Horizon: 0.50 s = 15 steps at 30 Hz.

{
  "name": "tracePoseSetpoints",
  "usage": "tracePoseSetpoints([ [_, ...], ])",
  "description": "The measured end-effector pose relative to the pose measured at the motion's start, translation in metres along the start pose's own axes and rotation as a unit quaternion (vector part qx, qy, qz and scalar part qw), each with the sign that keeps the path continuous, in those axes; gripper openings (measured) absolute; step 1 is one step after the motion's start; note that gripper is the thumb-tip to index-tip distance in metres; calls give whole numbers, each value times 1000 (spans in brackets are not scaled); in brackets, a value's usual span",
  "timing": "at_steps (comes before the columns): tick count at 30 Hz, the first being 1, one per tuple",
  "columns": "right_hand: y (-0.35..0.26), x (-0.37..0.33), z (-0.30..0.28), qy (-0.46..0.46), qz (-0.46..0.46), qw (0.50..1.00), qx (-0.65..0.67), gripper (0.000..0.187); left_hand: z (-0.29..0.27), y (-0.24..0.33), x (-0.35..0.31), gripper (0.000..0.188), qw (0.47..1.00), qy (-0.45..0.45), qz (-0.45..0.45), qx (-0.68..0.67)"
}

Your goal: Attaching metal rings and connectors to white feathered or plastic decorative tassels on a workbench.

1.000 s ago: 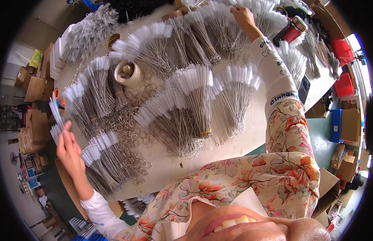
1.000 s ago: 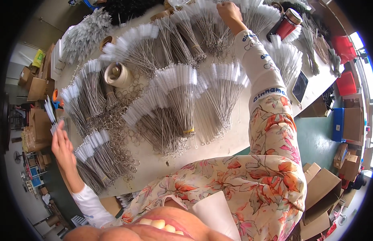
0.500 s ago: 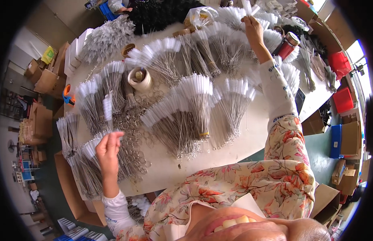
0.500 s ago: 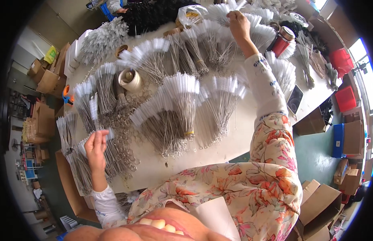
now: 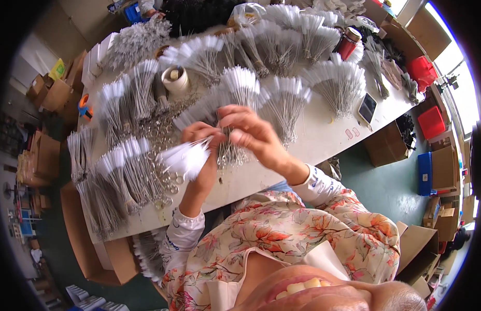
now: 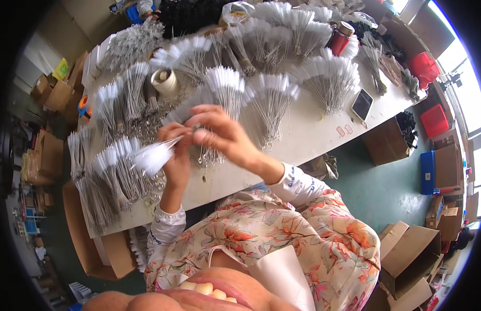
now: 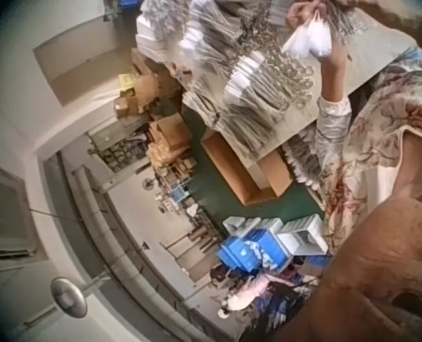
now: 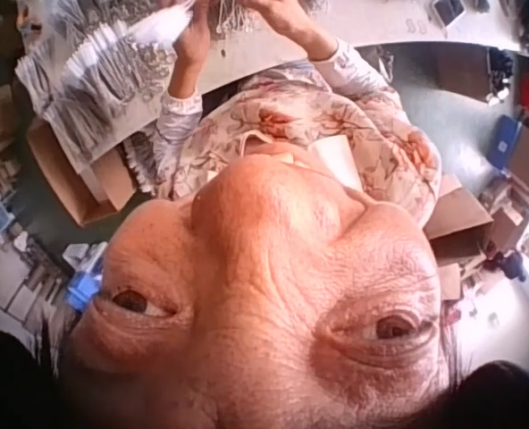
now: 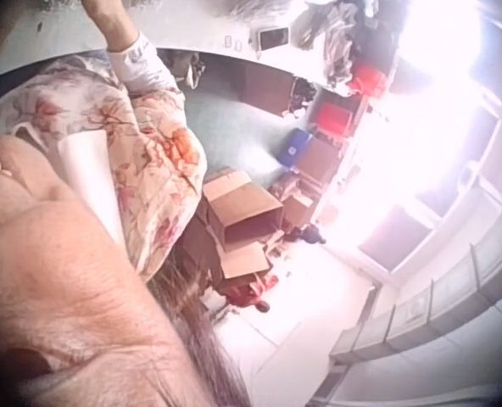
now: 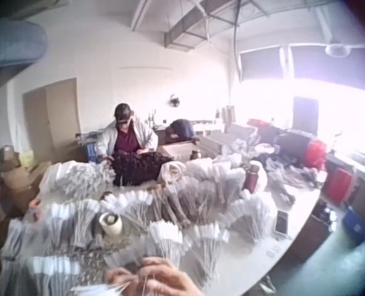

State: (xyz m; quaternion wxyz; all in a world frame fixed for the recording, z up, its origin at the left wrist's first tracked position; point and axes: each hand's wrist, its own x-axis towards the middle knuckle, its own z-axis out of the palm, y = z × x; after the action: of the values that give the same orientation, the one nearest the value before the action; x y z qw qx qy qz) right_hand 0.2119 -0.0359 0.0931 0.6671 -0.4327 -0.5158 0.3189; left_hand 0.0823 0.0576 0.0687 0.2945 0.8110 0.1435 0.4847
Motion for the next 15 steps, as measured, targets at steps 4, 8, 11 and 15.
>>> tracePoseSetpoints([
  [4, 36, -23, 2, -8, 130, 988, -77, 29, 1, 4, -27, 15, 978, 11, 11, -210],
  [8, 63, -38, 21, 75, 297, 827, 472, 18, 4, 7, -54, 24, 987, -37, 145, 49],
  [11, 58, -40, 13, 38, 292, 808, 510, 17, 5, 12, -79, 28, 992, -26, 100, 71],
  [15, 0, -21, -29, -175, 290, 933, -117, 21, 1, 14, -112, 38, 998, -32, 44, 37],
])
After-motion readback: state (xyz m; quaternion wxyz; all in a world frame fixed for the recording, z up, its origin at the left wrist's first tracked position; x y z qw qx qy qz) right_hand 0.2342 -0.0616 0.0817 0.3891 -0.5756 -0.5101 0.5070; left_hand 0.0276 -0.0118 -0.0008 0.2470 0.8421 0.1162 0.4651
